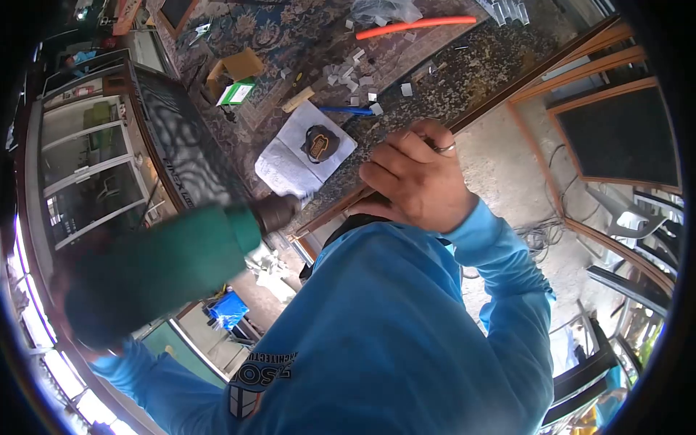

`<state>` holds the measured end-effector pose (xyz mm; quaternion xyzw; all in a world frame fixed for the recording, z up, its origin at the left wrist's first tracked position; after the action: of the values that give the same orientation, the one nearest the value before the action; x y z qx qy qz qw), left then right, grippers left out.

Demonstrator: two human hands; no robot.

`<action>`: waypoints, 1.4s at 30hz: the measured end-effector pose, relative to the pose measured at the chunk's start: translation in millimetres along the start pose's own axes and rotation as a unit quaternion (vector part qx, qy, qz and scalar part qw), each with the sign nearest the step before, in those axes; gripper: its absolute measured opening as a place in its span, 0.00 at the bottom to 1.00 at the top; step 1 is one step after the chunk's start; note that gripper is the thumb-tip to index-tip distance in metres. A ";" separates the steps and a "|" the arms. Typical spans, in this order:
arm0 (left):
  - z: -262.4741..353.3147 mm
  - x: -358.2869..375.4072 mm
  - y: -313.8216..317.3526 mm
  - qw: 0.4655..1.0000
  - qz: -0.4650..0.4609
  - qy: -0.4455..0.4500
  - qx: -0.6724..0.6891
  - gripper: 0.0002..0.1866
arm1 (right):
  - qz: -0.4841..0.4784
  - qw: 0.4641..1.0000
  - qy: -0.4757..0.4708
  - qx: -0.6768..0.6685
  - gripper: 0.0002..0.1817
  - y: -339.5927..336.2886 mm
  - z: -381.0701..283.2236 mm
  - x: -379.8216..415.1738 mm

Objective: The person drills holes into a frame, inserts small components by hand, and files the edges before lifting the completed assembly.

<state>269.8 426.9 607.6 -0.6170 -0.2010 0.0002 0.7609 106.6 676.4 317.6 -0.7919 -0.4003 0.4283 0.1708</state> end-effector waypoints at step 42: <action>23.4 -8.1 20.3 0.991 -0.057 -0.038 -0.118 0.46 | 0.017 0.999 0.030 0.009 0.22 7.0 0.5 -0.3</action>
<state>260.2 451.8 589.8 -0.6896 -0.2635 -0.0437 0.6731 109.5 671.8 313.2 -0.8097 -0.3774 0.4107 0.1824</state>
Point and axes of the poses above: each hand's wrist, its own x-axis away from the middle knuckle, its own y-axis out of the palm, z = x × y, the point moved 6 cm from there along -x, towards the middle knuckle, and after that the axes turned 14 degrees about -x, right-handed, at the moved point
